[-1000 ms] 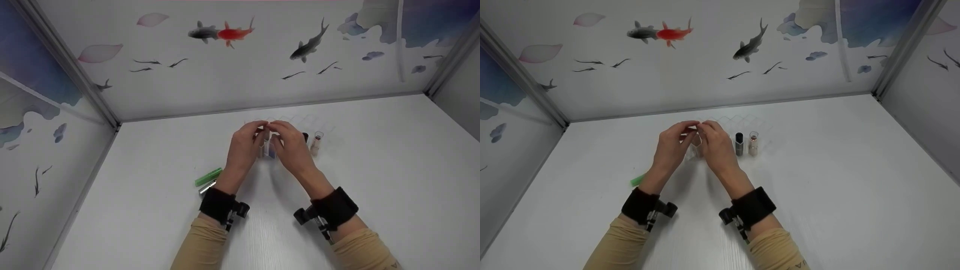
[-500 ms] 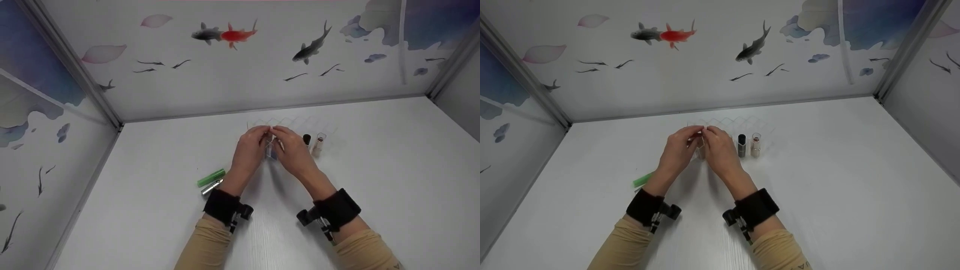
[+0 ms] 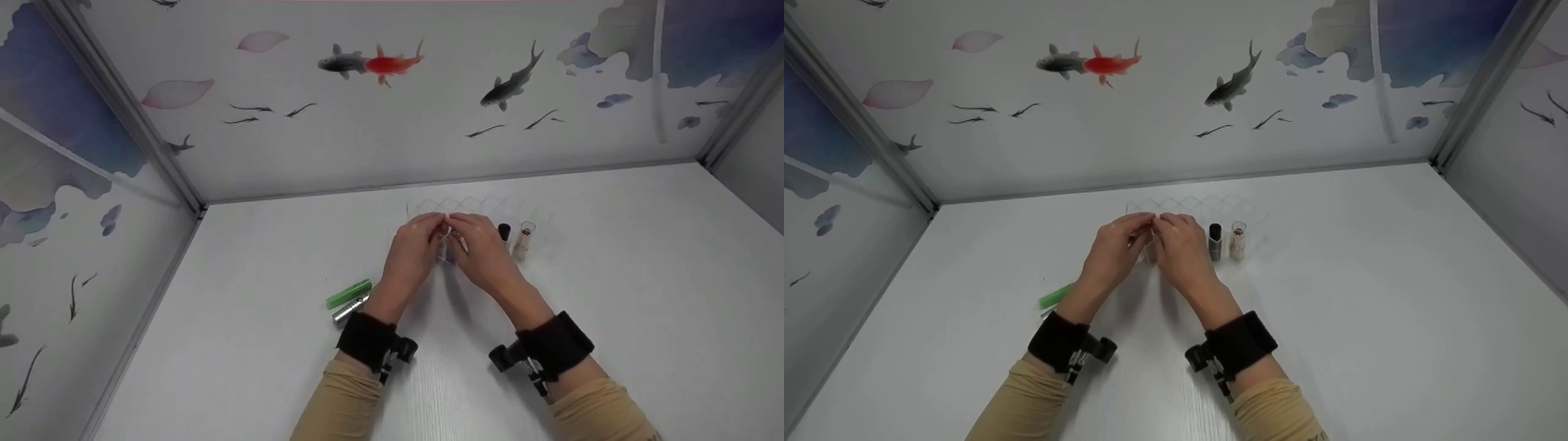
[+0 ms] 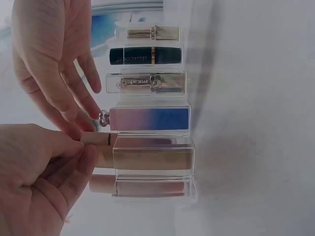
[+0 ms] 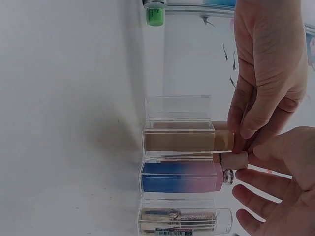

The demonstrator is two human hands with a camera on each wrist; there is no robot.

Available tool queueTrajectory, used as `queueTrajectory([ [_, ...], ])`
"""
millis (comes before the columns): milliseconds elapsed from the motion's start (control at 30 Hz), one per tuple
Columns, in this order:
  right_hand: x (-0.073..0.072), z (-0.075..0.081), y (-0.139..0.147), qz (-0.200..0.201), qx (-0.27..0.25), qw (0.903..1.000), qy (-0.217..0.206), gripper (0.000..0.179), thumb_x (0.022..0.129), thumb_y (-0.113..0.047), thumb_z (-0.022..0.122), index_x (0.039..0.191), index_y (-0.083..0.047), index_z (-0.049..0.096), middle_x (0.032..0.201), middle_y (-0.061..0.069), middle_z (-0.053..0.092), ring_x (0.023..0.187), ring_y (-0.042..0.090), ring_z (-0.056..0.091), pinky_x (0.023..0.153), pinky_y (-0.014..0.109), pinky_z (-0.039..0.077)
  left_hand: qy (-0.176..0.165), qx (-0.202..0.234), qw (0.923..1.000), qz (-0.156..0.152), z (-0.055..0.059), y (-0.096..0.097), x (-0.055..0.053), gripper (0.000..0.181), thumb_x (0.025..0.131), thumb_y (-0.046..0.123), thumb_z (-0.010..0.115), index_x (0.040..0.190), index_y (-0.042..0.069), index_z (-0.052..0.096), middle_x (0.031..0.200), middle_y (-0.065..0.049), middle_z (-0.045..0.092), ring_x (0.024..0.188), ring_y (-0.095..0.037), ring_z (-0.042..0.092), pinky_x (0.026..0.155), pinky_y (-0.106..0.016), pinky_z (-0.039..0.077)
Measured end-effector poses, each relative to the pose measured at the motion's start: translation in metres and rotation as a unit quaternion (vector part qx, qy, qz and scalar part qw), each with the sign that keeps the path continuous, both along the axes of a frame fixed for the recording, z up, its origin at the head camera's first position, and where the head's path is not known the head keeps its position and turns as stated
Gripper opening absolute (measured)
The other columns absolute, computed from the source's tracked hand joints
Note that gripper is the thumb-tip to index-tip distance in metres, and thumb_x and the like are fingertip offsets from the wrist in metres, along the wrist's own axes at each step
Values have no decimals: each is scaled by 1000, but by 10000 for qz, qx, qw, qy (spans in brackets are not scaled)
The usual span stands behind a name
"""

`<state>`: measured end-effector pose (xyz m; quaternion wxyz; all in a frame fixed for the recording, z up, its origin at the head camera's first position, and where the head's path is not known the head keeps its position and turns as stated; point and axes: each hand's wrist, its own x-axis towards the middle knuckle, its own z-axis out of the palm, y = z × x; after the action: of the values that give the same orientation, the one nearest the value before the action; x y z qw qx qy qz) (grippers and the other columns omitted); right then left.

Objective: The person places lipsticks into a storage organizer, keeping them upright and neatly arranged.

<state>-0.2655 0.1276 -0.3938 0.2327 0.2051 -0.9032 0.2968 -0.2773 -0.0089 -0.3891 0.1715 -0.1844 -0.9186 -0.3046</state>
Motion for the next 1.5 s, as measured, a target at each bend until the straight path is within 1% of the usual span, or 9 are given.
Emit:
queueTrajectory([
  [367,1,2,-1,-10,77,10000,-31,29,89,-2,57,117,6,62,119,22,62,114,36,56,100,45,44,-117,-228,9997,43,2,2,1,30,93,11,58,123,8,62,122,-4,64,115,-14,59,95,-22,48],
  [500,1,0,-1,-30,157,9998,-102,29,90,-4,57,117,6,62,119,21,63,114,36,55,100,46,43,-72,-413,9991,19,1,2,3,31,92,9,58,123,8,61,124,-4,62,114,-14,59,95,-23,48],
  [633,1,0,-2,-53,213,9996,-173,30,90,-5,57,117,6,62,119,21,63,115,36,55,101,46,42,87,-835,9965,33,0,2,6,32,92,8,58,124,8,60,127,-4,60,116,-15,59,96,-23,47],
  [767,1,-1,-1,-77,286,9995,-50,30,88,-4,59,116,7,62,118,21,64,113,37,55,100,47,42,238,-1368,9902,125,1,4,8,33,92,8,58,125,7,58,129,-5,58,120,-16,56,99,-22,45],
  [867,1,-1,-1,-90,337,9994,10,30,87,-3,60,115,6,62,117,20,64,113,37,55,100,48,42,255,-1551,9874,175,2,6,9,33,93,8,57,126,7,57,129,-5,57,122,-15,54,100,-22,44],
  [1000,1,-1,0,-108,390,9992,-48,31,87,-3,61,116,5,62,119,19,64,114,37,55,99,49,42,317,-1616,9862,183,2,5,8,33,92,8,58,125,7,57,128,-5,57,121,-15,54,100,-20,43],
  [1233,1,-2,0,-95,498,9986,-123,34,87,-4,61,120,4,60,122,18,62,116,37,54,99,51,41,656,-1670,9835,226,0,-1,5,32,91,11,62,122,9,61,125,-2,61,117,-16,54,98,-18,44],
  [1400,1,-2,0,-35,552,9985,-17,34,86,-5,62,119,4,61,121,19,63,115,38,54,100,50,41,628,-1465,9870,188,1,-4,5,29,90,13,63,119,10,63,122,-1,62,114,-16,55,95,-20,46],
  [1500,2,-2,0,-53,553,9984,-55,34,87,-6,63,120,3,61,121,18,63,116,37,54,99,52,41,580,-1513,9864,265,2,-3,5,26,92,14,61,117,12,64,120,1,64,112,-15,56,95,-20,46],
])
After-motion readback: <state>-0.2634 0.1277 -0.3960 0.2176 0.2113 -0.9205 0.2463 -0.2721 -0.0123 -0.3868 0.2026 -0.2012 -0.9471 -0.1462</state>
